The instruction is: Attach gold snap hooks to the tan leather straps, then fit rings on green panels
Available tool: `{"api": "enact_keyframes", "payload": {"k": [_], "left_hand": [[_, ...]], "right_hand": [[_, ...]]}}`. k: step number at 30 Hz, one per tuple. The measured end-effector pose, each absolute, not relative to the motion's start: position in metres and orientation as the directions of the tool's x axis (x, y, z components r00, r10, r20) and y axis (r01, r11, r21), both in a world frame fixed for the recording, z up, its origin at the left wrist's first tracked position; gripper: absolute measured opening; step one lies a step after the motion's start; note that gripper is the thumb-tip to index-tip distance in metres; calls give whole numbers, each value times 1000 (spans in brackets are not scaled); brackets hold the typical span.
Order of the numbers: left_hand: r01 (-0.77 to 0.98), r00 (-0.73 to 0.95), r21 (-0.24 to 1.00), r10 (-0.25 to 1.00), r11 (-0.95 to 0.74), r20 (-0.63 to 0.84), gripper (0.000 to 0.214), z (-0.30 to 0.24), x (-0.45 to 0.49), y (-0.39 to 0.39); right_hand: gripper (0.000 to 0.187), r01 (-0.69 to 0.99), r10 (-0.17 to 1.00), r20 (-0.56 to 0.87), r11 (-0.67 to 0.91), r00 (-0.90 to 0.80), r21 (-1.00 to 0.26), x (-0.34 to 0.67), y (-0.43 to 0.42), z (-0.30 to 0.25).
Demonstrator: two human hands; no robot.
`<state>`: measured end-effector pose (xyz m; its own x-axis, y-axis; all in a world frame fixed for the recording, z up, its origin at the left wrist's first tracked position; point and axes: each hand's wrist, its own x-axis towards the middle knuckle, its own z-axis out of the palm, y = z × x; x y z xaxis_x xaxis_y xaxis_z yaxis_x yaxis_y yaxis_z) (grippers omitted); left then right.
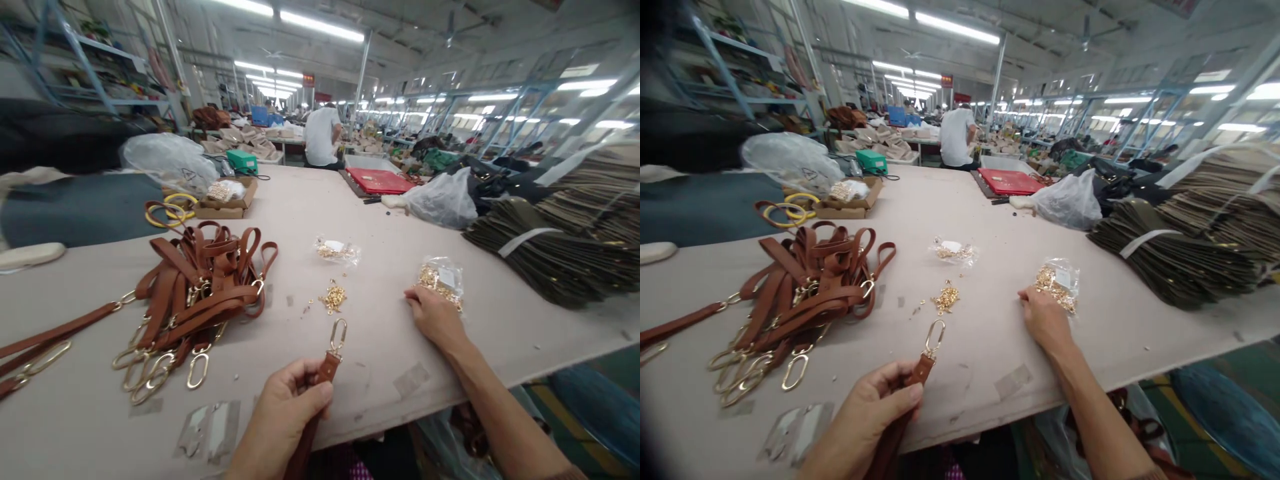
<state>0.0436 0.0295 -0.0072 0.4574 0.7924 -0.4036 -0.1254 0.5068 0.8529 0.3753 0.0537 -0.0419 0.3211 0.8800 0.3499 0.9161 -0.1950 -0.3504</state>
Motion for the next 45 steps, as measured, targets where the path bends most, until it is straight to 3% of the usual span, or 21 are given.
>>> {"api": "enact_keyframes", "payload": {"k": [6, 11, 13, 16, 25, 32, 35, 39, 41, 45], "left_hand": [[-47, 409, 900, 830, 433, -378, 20, -9, 45, 29], [-51, 400, 942, 871, 330, -284, 16, -19, 47, 23], [-44, 396, 963, 890, 264, -226, 14, -21, 48, 18], [-47, 387, 981, 909, 189, -157, 15, -21, 50, 14], [-3, 359, 998, 932, 61, -56, 18, -22, 48, 10], [25, 348, 999, 937, -38, 27, 19, -24, 46, 8], [58, 347, 992, 934, -114, 87, 19, -22, 46, 7], [73, 383, 982, 914, -176, 135, 18, -22, 44, 2], [69, 423, 979, 895, -190, 144, 18, -23, 43, -3], [90, 480, 985, 873, -144, 84, 17, -27, 48, -13]], "right_hand": [[16, 868, 880, 329, -162, 342, -470, 361, 42, -39], [13, 631, 885, 378, 134, 271, -764, 265, -8, -32], [3, 577, 872, 445, 260, 205, -775, 227, -23, -29], [8, 588, 843, 523, 361, 125, -724, 194, -32, -26], [12, 707, 792, 605, 379, 85, -597, 188, -30, -30], [5, 691, 791, 577, 301, 205, -657, 179, -33, -34], [7, 578, 805, 477, 214, 352, -788, 176, -35, -46], [28, 213, 814, 240, 147, 529, -966, 170, -40, -52], [30, 94, 860, 153, 123, 486, -988, 168, -46, -46], [23, 148, 935, 113, 66, 336, -987, 170, -62, -29]]}}
